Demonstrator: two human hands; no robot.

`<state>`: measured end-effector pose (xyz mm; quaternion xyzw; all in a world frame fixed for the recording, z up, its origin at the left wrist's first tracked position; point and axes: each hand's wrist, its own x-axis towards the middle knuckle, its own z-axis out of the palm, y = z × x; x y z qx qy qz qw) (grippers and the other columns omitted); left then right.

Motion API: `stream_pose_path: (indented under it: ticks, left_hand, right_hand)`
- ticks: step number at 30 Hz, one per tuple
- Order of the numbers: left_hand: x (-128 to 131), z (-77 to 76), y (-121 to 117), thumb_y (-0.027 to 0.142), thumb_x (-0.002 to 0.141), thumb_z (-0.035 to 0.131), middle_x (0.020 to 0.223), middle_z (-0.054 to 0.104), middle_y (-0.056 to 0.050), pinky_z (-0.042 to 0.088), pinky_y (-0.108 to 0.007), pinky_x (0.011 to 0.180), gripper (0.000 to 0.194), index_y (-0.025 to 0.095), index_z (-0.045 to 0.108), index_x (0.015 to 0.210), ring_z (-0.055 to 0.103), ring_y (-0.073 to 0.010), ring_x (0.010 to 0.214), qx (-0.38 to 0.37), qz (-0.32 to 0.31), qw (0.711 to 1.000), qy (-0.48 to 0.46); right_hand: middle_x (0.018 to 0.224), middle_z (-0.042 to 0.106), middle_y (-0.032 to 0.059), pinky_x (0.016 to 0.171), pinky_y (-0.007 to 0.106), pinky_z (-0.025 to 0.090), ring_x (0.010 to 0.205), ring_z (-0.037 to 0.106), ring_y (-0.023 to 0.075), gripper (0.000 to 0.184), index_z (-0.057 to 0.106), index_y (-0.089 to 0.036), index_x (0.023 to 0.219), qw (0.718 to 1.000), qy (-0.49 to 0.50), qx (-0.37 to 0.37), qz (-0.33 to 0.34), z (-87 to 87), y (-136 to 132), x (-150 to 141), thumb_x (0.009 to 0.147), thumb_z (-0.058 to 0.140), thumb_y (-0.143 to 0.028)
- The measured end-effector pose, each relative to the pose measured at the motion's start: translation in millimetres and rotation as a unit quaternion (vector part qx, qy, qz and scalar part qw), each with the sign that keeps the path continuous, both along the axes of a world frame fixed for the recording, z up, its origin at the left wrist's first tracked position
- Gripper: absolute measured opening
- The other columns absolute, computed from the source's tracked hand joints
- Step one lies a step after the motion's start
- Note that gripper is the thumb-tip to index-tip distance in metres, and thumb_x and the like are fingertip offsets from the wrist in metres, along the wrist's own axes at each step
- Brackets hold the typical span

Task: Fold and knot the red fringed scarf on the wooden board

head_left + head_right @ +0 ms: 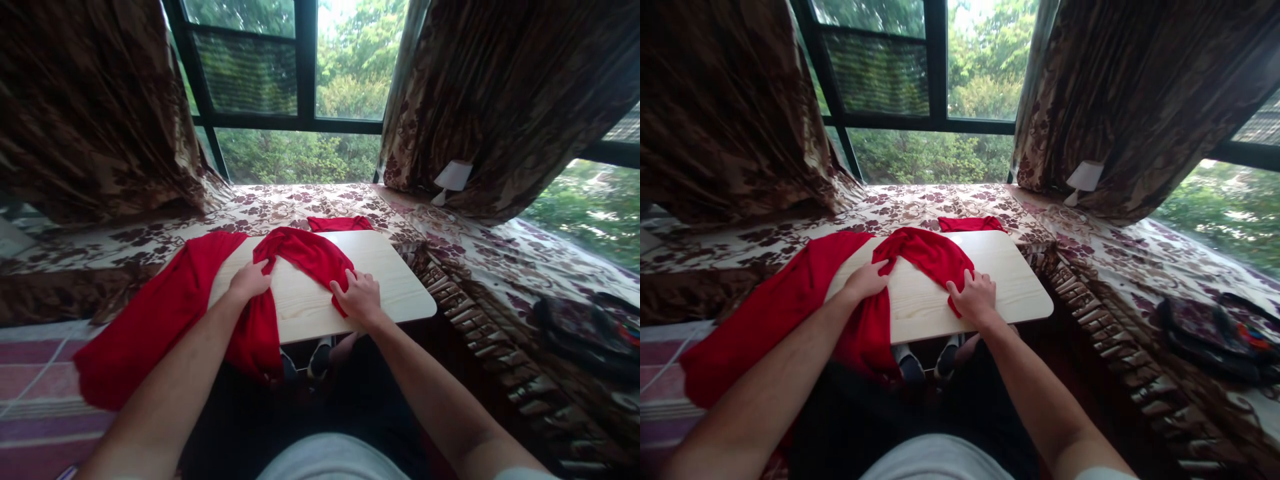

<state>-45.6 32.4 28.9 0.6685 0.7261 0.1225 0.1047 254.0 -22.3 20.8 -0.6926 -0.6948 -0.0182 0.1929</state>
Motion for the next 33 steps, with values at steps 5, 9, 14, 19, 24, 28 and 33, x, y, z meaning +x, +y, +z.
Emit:
stream_pose_path:
  ticks: [5, 9, 14, 19, 24, 28, 33]
  left_hand:
    - [-4.4, 15.7, -24.4, 0.057, 0.087, 0.05, 0.145, 0.052, -0.023, 0.041, -0.036, 0.105, 0.092, 0.008, 0.019, 0.159, 0.053, -0.0326, 0.132, 0.011, 0.046, 0.995, -0.085]
    - [11.2, 16.8, -66.7, 0.079, 0.076, 0.049, 0.142, 0.049, -0.033, 0.04, -0.051, 0.103, 0.114, 0.005, 0.019, 0.158, 0.046, -0.0462, 0.132, -0.028, 0.08, 0.996, 0.035]
    - [30.1, 9.3, -91.7, 0.052, 0.084, 0.051, 0.133, 0.054, -0.032, 0.047, -0.048, 0.09, 0.086, 0.002, 0.032, 0.151, 0.06, -0.0432, 0.116, -0.028, 0.056, 0.992, 0.108]
    - [19.6, 0.2, -73.1, 0.029, 0.082, 0.049, 0.111, 0.069, -0.025, 0.049, -0.04, 0.088, 0.046, 0.007, 0.059, 0.121, 0.066, -0.0363, 0.109, -0.02, 0.066, 0.997, 0.029]
    - [8.7, -6.1, -67.3, 0.031, 0.08, 0.05, 0.104, 0.073, -0.02, 0.05, -0.035, 0.087, 0.034, 0.013, 0.067, 0.104, 0.068, -0.0339, 0.105, 0.007, 0.079, 0.994, -0.072]
    - [6.4, -9.9, -71.2, 0.034, 0.078, 0.051, 0.093, 0.075, -0.016, 0.05, -0.034, 0.082, 0.028, 0.016, 0.069, 0.089, 0.069, -0.0337, 0.097, 0.02, 0.091, 0.984, -0.151]
    - [2.3, -17.7, -69.8, 0.032, 0.075, 0.054, 0.094, 0.076, -0.013, 0.051, -0.031, 0.079, 0.029, 0.016, 0.071, 0.092, 0.07, -0.0306, 0.095, 0.052, 0.109, 0.962, -0.246]
  right_hand:
    - [0.126, 0.064, 0.0147, 0.099, 0.041, 0.037, 0.114, 0.055, 0.0306, 0.056, 0.062, -0.017, 0.127, 0.995, 0.09, 0.028, -0.023, -2.5, 3.6, 7.1, 0.097, 0.039, -0.058]
    - [0.117, 0.067, 0.0147, 0.1, 0.04, 0.037, 0.112, 0.056, 0.0295, 0.048, 0.064, -0.015, 0.119, 0.99, 0.127, 0.052, -0.024, -6.7, 8.3, 10.6, 0.096, 0.044, -0.052]
    - [0.115, 0.068, 0.0132, 0.1, 0.038, 0.039, 0.109, 0.058, 0.0271, 0.038, 0.064, -0.015, 0.117, 0.984, 0.159, 0.082, -0.009, -10.3, 8.8, 11.7, 0.093, 0.048, -0.039]
    - [0.119, 0.068, 0.0165, 0.099, 0.038, 0.042, 0.111, 0.061, 0.0286, 0.048, 0.063, -0.012, 0.124, 0.983, 0.171, 0.029, -0.056, -6.4, 25.3, 28.8, 0.089, 0.052, -0.042]
    - [0.092, 0.074, 0.0119, 0.076, 0.032, 0.047, 0.088, 0.067, 0.0259, 0.029, 0.074, -0.016, 0.096, 0.981, 0.157, -0.114, -0.014, 1.0, 53.3, 48.3, 0.076, 0.061, -0.03]
    - [0.075, 0.07, 0.0041, 0.066, 0.027, 0.043, 0.072, 0.063, 0.0182, 0.012, 0.069, -0.019, 0.075, 0.969, 0.228, -0.095, 0.013, 5.0, 67.2, 47.0, 0.07, 0.059, -0.023]
    - [0.072, 0.065, 0.0008, 0.063, 0.025, 0.043, 0.069, 0.057, 0.015, 0.014, 0.062, -0.018, 0.075, 0.93, 0.366, -0.002, 0.034, 18.6, 74.4, 38.6, 0.073, 0.057, -0.03]
